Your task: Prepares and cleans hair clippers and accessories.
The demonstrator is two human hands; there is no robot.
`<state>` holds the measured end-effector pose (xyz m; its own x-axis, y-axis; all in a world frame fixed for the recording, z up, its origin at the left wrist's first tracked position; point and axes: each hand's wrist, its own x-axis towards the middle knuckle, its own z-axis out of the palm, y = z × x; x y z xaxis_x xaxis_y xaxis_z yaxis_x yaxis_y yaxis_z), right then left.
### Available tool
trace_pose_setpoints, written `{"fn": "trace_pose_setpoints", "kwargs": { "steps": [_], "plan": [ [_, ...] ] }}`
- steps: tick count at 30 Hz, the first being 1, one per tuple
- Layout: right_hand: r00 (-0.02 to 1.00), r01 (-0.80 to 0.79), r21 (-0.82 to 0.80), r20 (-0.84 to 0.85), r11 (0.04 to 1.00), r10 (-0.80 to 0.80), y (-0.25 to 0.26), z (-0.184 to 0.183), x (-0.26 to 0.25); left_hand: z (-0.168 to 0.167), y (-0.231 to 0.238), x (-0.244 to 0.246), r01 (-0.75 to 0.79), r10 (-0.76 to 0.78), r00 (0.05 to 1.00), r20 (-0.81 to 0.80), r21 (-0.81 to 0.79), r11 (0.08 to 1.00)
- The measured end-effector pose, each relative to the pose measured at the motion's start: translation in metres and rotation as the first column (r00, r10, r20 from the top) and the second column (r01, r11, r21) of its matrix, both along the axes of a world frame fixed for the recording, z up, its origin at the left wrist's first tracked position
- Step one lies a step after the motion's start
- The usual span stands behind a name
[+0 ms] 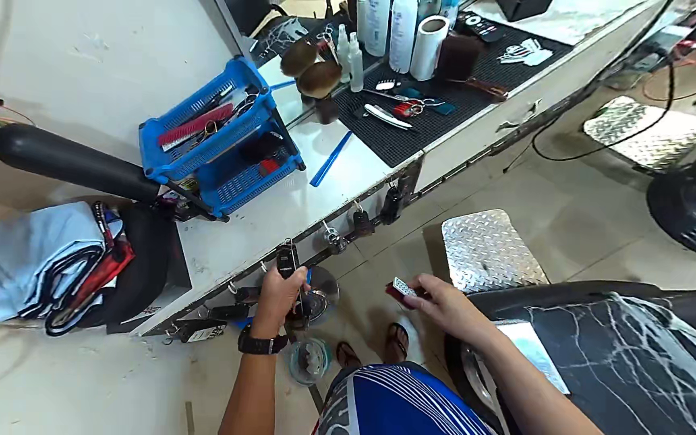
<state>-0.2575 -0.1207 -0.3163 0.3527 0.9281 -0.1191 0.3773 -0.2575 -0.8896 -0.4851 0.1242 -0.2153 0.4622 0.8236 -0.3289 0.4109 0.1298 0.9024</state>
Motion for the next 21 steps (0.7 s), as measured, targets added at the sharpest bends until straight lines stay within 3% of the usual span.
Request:
{"fn": "trace_pose_setpoints", "kwargs": {
  "steps": [7, 12, 14, 17, 21],
  "plan": [
    [0.969, -0.078, -0.014, -0.236, 0.997, 0.072, -0.004, -0.015, 0.007, 0.002, 0.014, -0.004, -0.02, 0.0, 0.997, -0.08, -0.241, 0.97],
    [0.951, -0.099, -0.04, -0.297, 0.994, 0.083, -0.01, -0.018, 0.018, -0.017, 0.006, -0.011, -0.002, -0.027, 0.995, -0.099, -0.284, 0.959],
    [0.946, -0.097, -0.054, -0.314, 0.994, 0.075, -0.013, -0.02, 0.023, -0.036, -0.002, -0.01, -0.015, 0.0, 0.997, -0.076, -0.2, 0.98],
    [0.945, -0.061, -0.057, -0.326, 0.997, 0.039, -0.02, -0.026, 0.03, -0.08, -0.015, 0.003, -0.07, 0.074, 0.996, -0.052, 0.079, 0.994],
    [0.952, -0.027, -0.052, -0.305, 0.998, 0.01, -0.024, -0.027, 0.036, -0.122, -0.012, 0.036, -0.212, 0.251, 0.965, -0.081, 0.328, 0.921]
  ]
}}
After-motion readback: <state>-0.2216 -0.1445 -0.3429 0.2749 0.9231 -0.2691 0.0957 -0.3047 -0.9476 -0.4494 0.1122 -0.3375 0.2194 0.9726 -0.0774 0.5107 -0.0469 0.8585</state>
